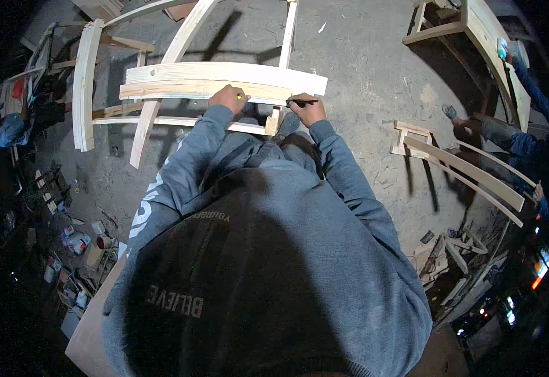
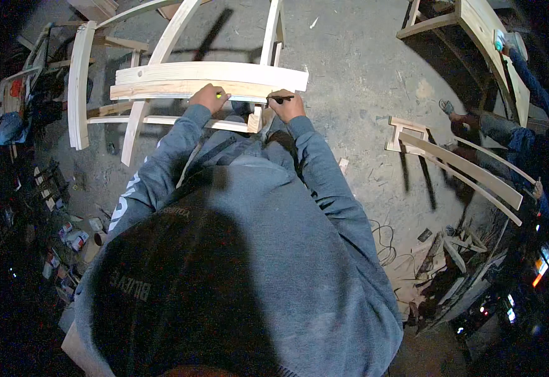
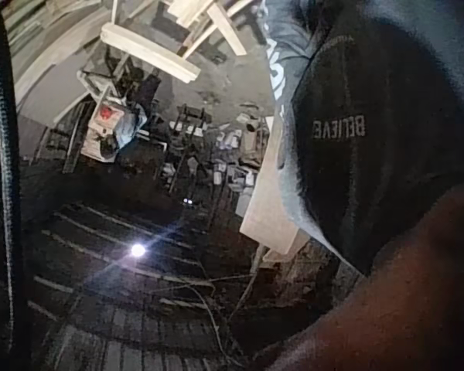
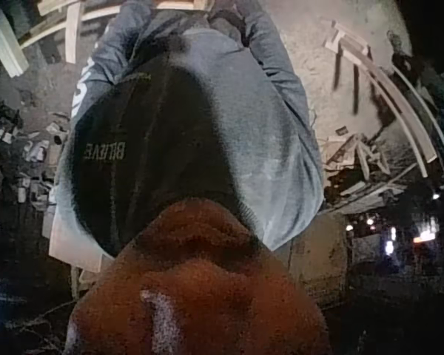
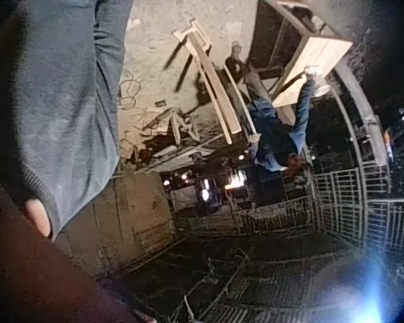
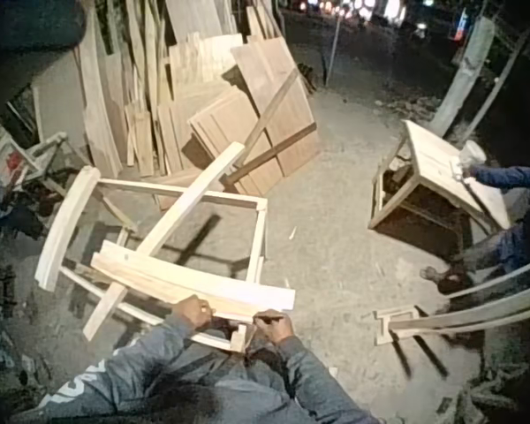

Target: Measuring a piece of wood with a tape measure, marking it with a pencil, and using a drill to create a pilot hole.

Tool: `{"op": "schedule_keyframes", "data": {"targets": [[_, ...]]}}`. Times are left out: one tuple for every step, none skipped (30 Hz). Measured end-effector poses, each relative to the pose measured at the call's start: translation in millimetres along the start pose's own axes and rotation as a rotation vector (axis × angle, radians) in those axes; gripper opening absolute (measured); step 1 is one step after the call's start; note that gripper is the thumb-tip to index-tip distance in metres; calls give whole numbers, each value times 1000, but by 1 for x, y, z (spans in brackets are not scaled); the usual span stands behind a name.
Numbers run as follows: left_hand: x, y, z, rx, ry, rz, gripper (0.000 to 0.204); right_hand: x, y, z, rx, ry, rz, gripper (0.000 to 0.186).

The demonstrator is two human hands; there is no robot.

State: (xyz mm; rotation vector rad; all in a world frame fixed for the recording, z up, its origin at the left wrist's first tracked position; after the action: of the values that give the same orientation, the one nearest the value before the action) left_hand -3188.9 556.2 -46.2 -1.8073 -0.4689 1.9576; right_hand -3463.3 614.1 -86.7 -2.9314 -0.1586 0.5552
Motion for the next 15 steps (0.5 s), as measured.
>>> {"op": "schedule_keyframes", "data": {"targets": [[-1,1,0,-13,-19,-49,36,0,1,2,12,0,-13,22],[-2,1,1,-12,-18,-47,36,2,1,3,10,0,-11,22],[-1,-1,1,-20,-21,-40,36,4,0,3,16,19,17,22],[-1,-2,1,-27,-23,-33,36,4,-1,4,22,37,46,22],[-2,-1,2,-26,-22,-31,36,3,-1,4,21,37,48,22],[-2,0,2,-22,-8,-12,36,3,0,3,25,35,33,22],[-2,1,2,-17,7,8,36,2,0,2,29,33,19,22],[-2,1,1,-15,9,11,36,1,0,1,27,33,22,22],[-2,2,1,-15,0,-1,36,0,0,0,18,44,14,21],[-1,2,2,-13,-8,-12,36,-2,0,-1,8,55,7,19],[-1,2,3,-4,-3,-8,36,-4,-5,-2,7,55,18,19],[-1,1,3,4,-71,-29,38,-9,-12,-3,13,189,146,18],[-3,4,4,14,-138,-50,40,-14,-14,-4,17,323,274,18],[-6,9,7,19,-135,-44,40,-20,-14,-3,12,324,281,18],[-9,13,13,36,-117,39,41,-31,-18,11,31,250,470,19]]}}
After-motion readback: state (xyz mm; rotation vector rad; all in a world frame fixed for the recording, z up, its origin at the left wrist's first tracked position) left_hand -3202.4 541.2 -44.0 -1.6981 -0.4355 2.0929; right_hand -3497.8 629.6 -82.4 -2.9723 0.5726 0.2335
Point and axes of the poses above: each hand's wrist, its own y-axis towards the middle knuckle, its own x-axis out of the palm, z = x × y, the point moved 2 cm from there along y, towards the middle knuckle, and after that the axes turned 9 degrees about y, right-handed, at the moved point
